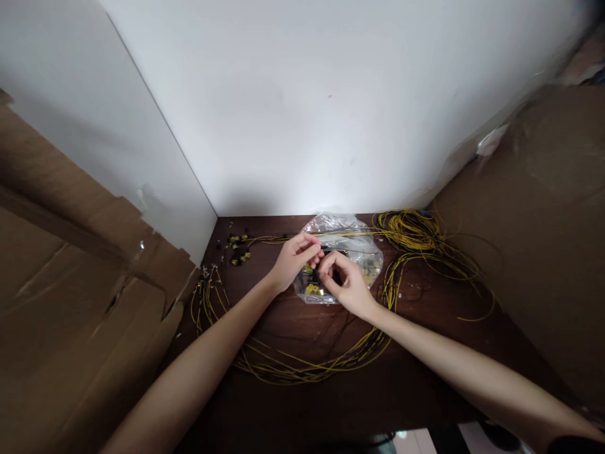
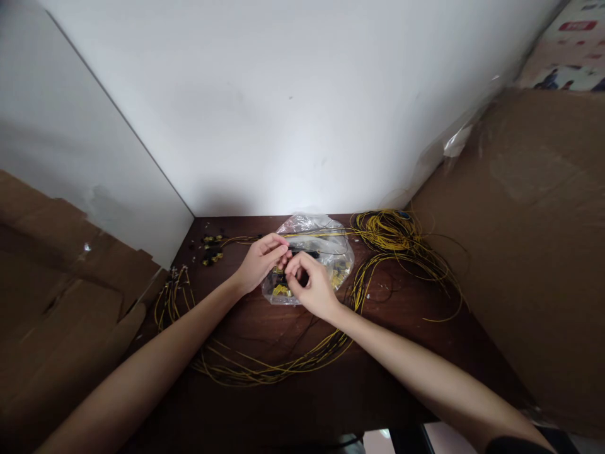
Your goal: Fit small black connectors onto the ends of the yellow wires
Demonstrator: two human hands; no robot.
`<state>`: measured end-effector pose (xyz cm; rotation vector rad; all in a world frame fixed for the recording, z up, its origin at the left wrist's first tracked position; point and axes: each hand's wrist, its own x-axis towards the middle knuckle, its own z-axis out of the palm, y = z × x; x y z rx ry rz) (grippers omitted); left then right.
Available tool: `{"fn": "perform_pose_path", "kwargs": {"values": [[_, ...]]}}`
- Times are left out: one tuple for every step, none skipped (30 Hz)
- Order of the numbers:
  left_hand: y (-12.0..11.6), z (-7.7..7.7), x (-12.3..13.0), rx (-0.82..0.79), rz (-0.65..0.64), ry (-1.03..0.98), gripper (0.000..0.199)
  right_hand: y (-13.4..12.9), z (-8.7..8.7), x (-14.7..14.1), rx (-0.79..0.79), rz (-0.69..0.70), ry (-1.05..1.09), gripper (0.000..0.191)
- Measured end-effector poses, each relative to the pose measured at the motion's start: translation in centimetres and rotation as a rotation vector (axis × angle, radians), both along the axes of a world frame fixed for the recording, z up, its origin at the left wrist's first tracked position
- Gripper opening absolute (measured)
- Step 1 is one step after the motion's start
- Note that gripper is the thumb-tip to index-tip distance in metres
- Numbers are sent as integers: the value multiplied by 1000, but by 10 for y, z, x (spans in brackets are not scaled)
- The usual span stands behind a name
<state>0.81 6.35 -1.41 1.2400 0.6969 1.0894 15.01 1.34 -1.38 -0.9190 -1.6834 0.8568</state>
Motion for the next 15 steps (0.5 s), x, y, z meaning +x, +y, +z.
{"fn": "perform_pose_path", "kwargs": {"values": [[0, 0, 0, -9, 5, -2, 18, -2, 2, 0, 49, 19, -87, 8], [0, 1, 0, -16, 9, 0, 18, -4, 3, 0, 95, 37, -156, 11], [0, 2, 0, -22, 10, 4, 18, -6, 4, -1, 137, 53, -211, 14], [0, 2, 0, -26, 11, 8, 19, -7, 4, -1, 172, 70, -255, 17], [0, 3, 0, -29, 12, 12, 19, -8, 4, -1, 202, 87, -294, 20], [0, 4, -1, -30, 13, 14, 20, -8, 3, -1, 228, 100, -332, 22], [-1, 4, -1, -30, 15, 15, 20, -8, 2, -1, 247, 111, -368, 22], [-1, 4, -1, -29, 16, 15, 20, -8, 2, -1, 261, 116, -400, 22], [-1, 4, 0, -26, 16, 16, 20, -8, 1, -1, 270, 114, -425, 22], [-1, 4, 0, -23, 16, 19, 20, -8, 0, -1, 275, 108, -444, 21], [-1, 4, 0, -20, 16, 24, 20, -7, -1, -2, 276, 96, -455, 20], [-1, 4, 0, -16, 17, 29, 20, -7, -1, -2, 278, 85, -462, 18], [-1, 4, 0, -12, 19, 35, 20, -7, -1, -2, 280, 78, -465, 17], [-1, 4, 0, -8, 22, 42, 20, -7, -1, -2, 285, 77, -466, 15], [-2, 4, 0, -2, 26, 49, 19, -7, -1, -2, 293, 84, -465, 14]]}}
